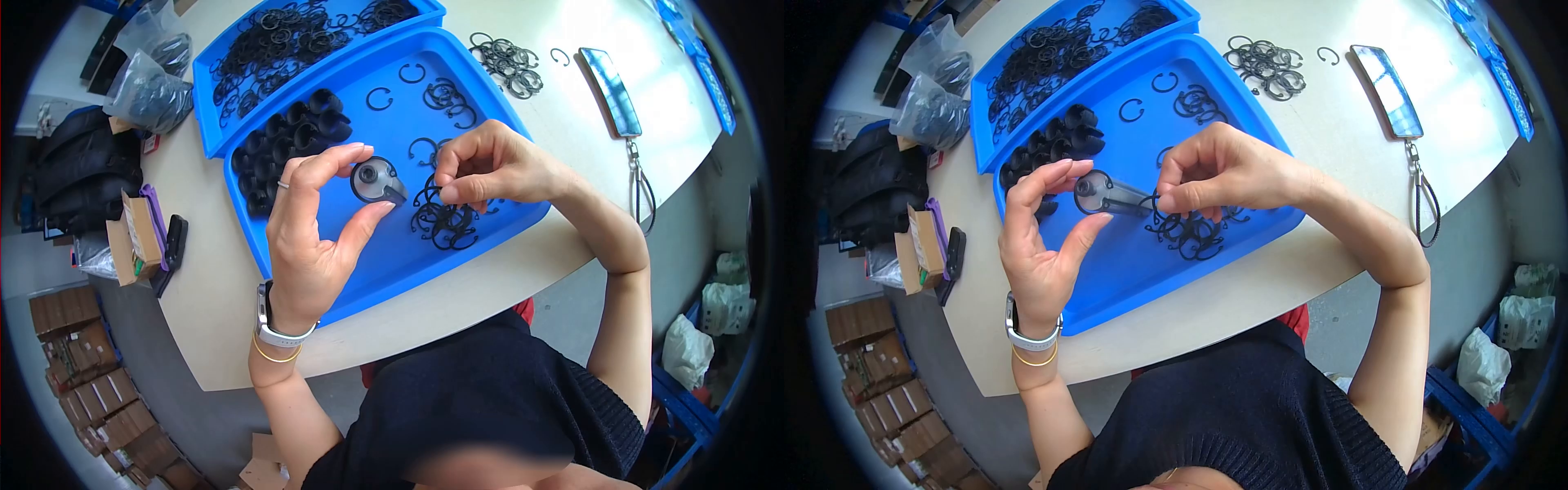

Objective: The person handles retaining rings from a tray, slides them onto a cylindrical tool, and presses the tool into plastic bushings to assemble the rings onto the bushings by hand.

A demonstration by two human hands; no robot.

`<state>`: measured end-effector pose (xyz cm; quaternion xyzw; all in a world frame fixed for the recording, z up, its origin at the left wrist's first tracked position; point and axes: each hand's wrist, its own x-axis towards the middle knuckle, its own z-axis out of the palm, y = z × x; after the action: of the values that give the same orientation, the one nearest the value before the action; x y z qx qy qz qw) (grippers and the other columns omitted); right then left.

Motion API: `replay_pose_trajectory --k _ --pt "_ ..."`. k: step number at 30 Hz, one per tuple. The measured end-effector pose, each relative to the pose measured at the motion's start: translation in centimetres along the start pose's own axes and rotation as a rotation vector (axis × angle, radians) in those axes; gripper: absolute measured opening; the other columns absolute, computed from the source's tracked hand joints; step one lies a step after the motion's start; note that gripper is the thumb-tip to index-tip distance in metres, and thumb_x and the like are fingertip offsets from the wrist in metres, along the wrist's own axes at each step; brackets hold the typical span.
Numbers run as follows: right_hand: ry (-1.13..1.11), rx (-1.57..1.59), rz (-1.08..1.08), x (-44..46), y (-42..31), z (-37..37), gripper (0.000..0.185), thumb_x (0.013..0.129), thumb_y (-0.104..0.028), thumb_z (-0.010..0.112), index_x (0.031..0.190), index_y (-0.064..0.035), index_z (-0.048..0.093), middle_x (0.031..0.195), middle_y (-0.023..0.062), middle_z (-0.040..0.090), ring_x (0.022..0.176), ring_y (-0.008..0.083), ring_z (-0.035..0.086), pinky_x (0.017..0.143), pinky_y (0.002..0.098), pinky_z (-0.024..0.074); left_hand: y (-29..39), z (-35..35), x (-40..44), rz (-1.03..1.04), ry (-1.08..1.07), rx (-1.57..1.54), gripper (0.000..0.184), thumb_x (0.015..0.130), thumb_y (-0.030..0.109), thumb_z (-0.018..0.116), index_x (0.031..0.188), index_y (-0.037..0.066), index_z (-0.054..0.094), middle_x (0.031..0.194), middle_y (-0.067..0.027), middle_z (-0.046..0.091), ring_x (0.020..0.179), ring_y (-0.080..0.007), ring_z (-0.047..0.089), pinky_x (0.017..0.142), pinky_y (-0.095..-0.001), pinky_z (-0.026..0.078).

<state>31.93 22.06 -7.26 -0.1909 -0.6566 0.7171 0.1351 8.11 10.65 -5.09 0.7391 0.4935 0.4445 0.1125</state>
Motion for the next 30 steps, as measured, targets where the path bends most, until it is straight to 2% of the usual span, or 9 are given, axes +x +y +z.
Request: replay_pose_trajectory --k 16,19,22,24,25,27,28,30 --pt "-0.015 -0.021 -0.024 0.1 0.3 0.0 0.024 0.095 -0.026 0.075 0.091 -0.002 0.073 0.073 -0.0016 0.065 0.062 0.0038 0.057 0.055 0.019 0.0462 0.0 -0.2 0.0 -0.064 -0.007 -0.024 0.062 0.072 0.002 0.087 0.128 0.003 0.06 0.116 -0.0113 0.07 0.095 -0.0206 0.067 0.085 -0.0323 0.055" --pt "-0.018 -0.02 -0.021 0.1 0.3 -0.1 0.022 0.093 -0.023 0.076 0.091 -0.0014 0.073 0.075 -0.0009 0.065 0.061 0.004 0.058 0.054 0.0189 0.0468 0.3 -0.4 0.2 -0.073 -0.016 -0.017 0.063 0.071 0.003 0.088 0.128 0.004 0.06 0.118 -0.0121 0.069 0.098 -0.0235 0.065 0.088 -0.034 0.054" --pt "-0.023 -0.015 -0.017 0.1 0.4 -0.3 0.019 0.092 -0.019 0.078 0.091 -0.0004 0.072 0.077 0.0 0.066 0.061 0.0042 0.059 0.054 0.0188 0.0474 0.9 -0.9 0.6 0.007 0.026 0.098 0.062 0.07 0.003 0.088 0.126 0.004 0.061 0.119 -0.013 0.068 0.101 -0.0273 0.064 0.089 -0.0366 0.052" --pt "-0.025 -0.013 -0.017 0.1 0.4 -0.3 0.019 0.092 -0.018 0.078 0.091 0.0 0.072 0.077 0.0 0.066 0.061 0.0042 0.059 0.054 0.0188 0.0475 1.7 -1.4 0.0 0.037 0.047 0.165 0.056 0.07 0.003 0.088 0.12 0.004 0.064 0.12 -0.0141 0.066 0.102 -0.0299 0.063 0.088 -0.0387 0.051" --pt "-0.032 0.017 0.004 0.1 0.3 -0.2 0.019 0.092 -0.017 0.078 0.092 0.0005 0.072 0.077 0.0002 0.066 0.061 0.0043 0.059 0.054 0.0188 0.0478 2.3 -1.3 -0.1 0.039 0.053 0.182 0.046 0.07 0.002 0.087 0.112 0.003 0.068 0.114 -0.0135 0.068 0.098 -0.0293 0.064 0.083 -0.0389 0.051" --pt "-0.036 0.049 0.027 0.0 0.2 -0.1 0.018 0.092 -0.015 0.078 0.092 0.0011 0.072 0.077 0.0003 0.066 0.061 0.0043 0.059 0.054 0.0188 0.048 2.9 -1.3 -0.1 0.097 -0.027 0.135 0.038 0.071 -0.001 0.085 0.106 0.003 0.07 0.107 -0.0128 0.07 0.093 -0.0296 0.065 0.08 -0.0384 0.052" --pt "-0.053 0.074 0.032 -0.1 0.2 0.0 0.019 0.093 -0.019 0.077 0.094 0.0001 0.073 0.078 -0.0004 0.066 0.061 0.0041 0.058 0.054 0.0192 0.0472 3.1 -1.1 -0.2 0.121 -0.055 0.108 0.035 0.071 -0.004 0.083 0.103 0.002 0.07 0.102 -0.0125 0.071 0.087 -0.0294 0.066 0.075 -0.037 0.052" --pt "-0.07 0.1 0.039 -0.1 0.3 0.1 0.021 0.094 -0.022 0.076 0.095 -0.0009 0.074 0.078 -0.0012 0.067 0.061 0.0038 0.057 0.055 0.0196 0.0464 3.4 -0.5 -0.3 0.154 -0.128 0.069 0.034 0.071 -0.006 0.082 0.102 0.0 0.069 0.102 -0.0133 0.07 0.085 -0.0289 0.066 0.072 -0.0358 0.053"
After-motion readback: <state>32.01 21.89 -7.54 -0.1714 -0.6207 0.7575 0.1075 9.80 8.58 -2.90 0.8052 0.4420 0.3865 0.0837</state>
